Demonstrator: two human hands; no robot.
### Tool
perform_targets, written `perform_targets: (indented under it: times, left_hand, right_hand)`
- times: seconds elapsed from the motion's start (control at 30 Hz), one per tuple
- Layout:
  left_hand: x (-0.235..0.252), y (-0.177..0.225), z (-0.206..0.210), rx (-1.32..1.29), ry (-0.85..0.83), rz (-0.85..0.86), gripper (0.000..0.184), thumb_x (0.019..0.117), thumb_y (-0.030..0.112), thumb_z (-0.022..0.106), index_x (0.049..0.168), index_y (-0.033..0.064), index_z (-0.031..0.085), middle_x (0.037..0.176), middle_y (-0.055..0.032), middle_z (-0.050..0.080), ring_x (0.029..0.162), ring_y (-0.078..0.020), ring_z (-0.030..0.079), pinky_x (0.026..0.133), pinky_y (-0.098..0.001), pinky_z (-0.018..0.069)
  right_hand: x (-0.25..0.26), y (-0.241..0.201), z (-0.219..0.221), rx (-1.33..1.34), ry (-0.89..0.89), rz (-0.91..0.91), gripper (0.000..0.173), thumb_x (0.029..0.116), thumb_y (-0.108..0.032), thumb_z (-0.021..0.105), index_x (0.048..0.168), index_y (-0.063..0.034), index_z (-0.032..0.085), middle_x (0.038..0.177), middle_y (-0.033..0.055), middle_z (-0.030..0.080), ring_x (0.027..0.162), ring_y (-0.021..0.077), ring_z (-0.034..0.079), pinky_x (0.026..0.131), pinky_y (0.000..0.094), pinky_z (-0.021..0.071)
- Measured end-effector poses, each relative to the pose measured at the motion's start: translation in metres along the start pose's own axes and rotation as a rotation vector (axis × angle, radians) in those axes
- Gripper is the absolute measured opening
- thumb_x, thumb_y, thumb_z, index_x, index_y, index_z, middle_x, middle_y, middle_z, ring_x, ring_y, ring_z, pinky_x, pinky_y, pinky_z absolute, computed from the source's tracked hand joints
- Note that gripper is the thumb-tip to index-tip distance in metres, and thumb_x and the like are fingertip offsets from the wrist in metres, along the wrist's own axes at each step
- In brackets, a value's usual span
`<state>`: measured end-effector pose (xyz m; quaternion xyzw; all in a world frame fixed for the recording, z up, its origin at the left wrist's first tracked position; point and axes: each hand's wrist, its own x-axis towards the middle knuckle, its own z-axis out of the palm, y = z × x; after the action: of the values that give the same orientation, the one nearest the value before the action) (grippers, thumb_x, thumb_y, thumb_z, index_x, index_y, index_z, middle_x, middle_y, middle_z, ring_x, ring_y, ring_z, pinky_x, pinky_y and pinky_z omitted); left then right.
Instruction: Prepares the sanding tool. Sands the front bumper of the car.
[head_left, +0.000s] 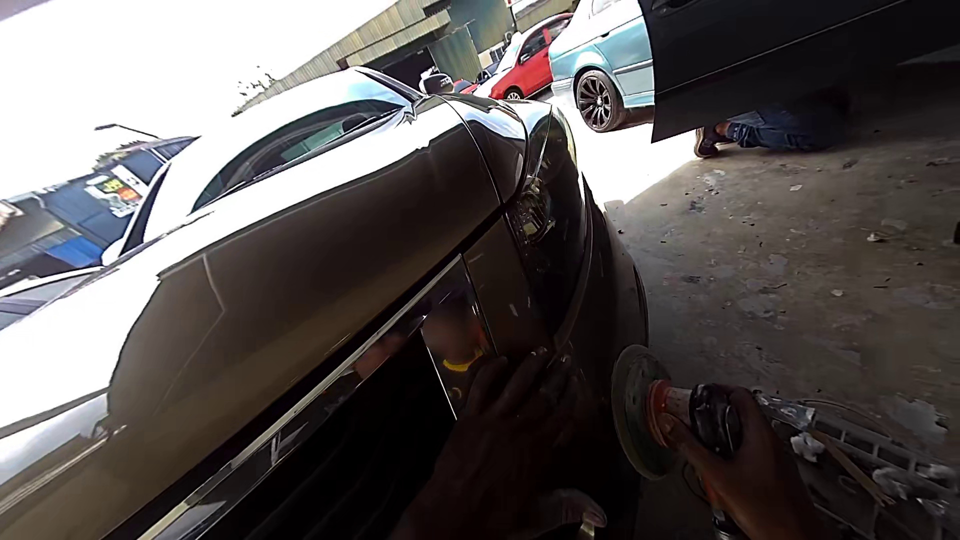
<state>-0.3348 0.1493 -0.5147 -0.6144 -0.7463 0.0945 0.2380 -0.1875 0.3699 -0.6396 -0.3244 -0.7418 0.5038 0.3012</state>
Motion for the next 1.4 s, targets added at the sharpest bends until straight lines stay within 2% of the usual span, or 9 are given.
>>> perform_targets:
  times: [0.03, 0.1, 0.17, 0.33, 0.47, 0.53, 0.77, 1.03, 1.4]
  left_hand:
    - [-0.005, -0.005, -0.005, -0.080, 0.001, 0.050, 0.090, 0.0909, 0.086, 0.026, 0.149, 0.0235, 0.055, 0.158, 0.0056, 0.049, 0.150, -0.0197, 0.037, 0.121, -0.0511, 0.0242]
    - [-0.020, -0.015, -0.012, -0.220, 0.074, 0.112, 0.076, 0.0966, 0.077, 0.034, 0.129, 0.0183, 0.069, 0.141, -0.0001, 0.064, 0.139, -0.0218, 0.050, 0.116, -0.0450, 0.0342]
    - [-0.040, -0.021, -0.015, -0.241, 0.146, 0.095, 0.070, 0.0975, 0.075, 0.037, 0.115, 0.0170, 0.072, 0.129, -0.0040, 0.070, 0.130, -0.0228, 0.057, 0.110, -0.0412, 0.0419]
    - [-0.066, -0.021, -0.011, -0.272, 0.241, -0.019, 0.072, 0.0961, 0.077, 0.037, 0.119, 0.0175, 0.070, 0.132, -0.0063, 0.067, 0.133, -0.0235, 0.055, 0.110, -0.0392, 0.0432]
    - [-0.066, -0.022, -0.007, -0.284, 0.272, -0.034, 0.072, 0.0947, 0.078, 0.038, 0.114, 0.0164, 0.071, 0.130, -0.0066, 0.067, 0.133, -0.0236, 0.055, 0.111, -0.0394, 0.0430]
    - [-0.066, -0.022, -0.005, -0.288, 0.278, -0.033, 0.073, 0.0929, 0.080, 0.040, 0.112, 0.0169, 0.071, 0.130, -0.0059, 0.068, 0.134, -0.0233, 0.055, 0.111, -0.0392, 0.0426]
    - [-0.067, -0.022, -0.004, -0.300, 0.300, -0.044, 0.074, 0.0911, 0.081, 0.042, 0.112, 0.0169, 0.072, 0.130, -0.0052, 0.068, 0.133, -0.0222, 0.055, 0.110, -0.0385, 0.0435]
    - [-0.067, -0.021, -0.003, -0.299, 0.316, -0.047, 0.072, 0.0906, 0.081, 0.042, 0.110, 0.0187, 0.072, 0.129, -0.0036, 0.068, 0.131, -0.0213, 0.056, 0.110, -0.0375, 0.0436]
    - [-0.065, -0.021, -0.004, -0.292, 0.307, -0.058, 0.070, 0.0900, 0.081, 0.044, 0.106, 0.0190, 0.072, 0.127, -0.0029, 0.069, 0.130, -0.0211, 0.056, 0.109, -0.0373, 0.0434]
  right_hand:
    - [-0.001, -0.003, -0.005, -0.041, 0.004, -0.048, 0.081, 0.0717, -0.057, 0.077, 0.129, -0.0040, 0.054, 0.100, 0.0087, 0.068, 0.084, 0.0179, 0.067, 0.070, 0.0426, 0.0573]
    - [-0.004, -0.015, -0.015, -0.140, 0.012, -0.193, 0.083, 0.0732, -0.056, 0.078, 0.131, -0.0010, 0.055, 0.103, 0.0147, 0.070, 0.086, 0.0263, 0.070, 0.070, 0.0511, 0.0575]
    - [-0.007, -0.030, -0.023, -0.239, 0.023, -0.366, 0.083, 0.0737, -0.058, 0.079, 0.129, -0.0004, 0.056, 0.102, 0.0161, 0.072, 0.083, 0.0284, 0.072, 0.066, 0.0513, 0.0583]
    - [-0.011, -0.071, -0.023, -0.468, -0.017, -0.624, 0.079, 0.0721, -0.060, 0.077, 0.130, -0.0083, 0.063, 0.106, 0.0142, 0.074, 0.081, 0.0288, 0.074, 0.062, 0.0490, 0.0582]
    - [-0.007, -0.089, -0.023, -0.573, 0.015, -0.684, 0.078, 0.0666, -0.058, 0.076, 0.130, -0.0130, 0.066, 0.104, 0.0129, 0.075, 0.073, 0.0273, 0.073, 0.056, 0.0480, 0.0563]
    - [-0.004, -0.093, -0.020, -0.591, 0.044, -0.719, 0.076, 0.0670, -0.060, 0.073, 0.128, -0.0137, 0.068, 0.103, 0.0118, 0.076, 0.070, 0.0261, 0.073, 0.053, 0.0466, 0.0553]
    - [-0.010, -0.103, -0.008, -0.615, 0.056, -0.749, 0.078, 0.0659, -0.059, 0.074, 0.128, -0.0130, 0.068, 0.102, 0.0116, 0.076, 0.070, 0.0255, 0.072, 0.052, 0.0448, 0.0545]
    - [-0.019, -0.106, -0.013, -0.641, -0.035, -0.682, 0.081, 0.0655, -0.057, 0.080, 0.133, -0.0144, 0.066, 0.104, 0.0134, 0.075, 0.077, 0.0277, 0.073, 0.057, 0.0457, 0.0561]
    - [-0.014, -0.105, -0.013, -0.662, -0.026, -0.683, 0.083, 0.0623, -0.058, 0.080, 0.133, -0.0168, 0.066, 0.102, 0.0130, 0.074, 0.071, 0.0264, 0.071, 0.054, 0.0442, 0.0543]
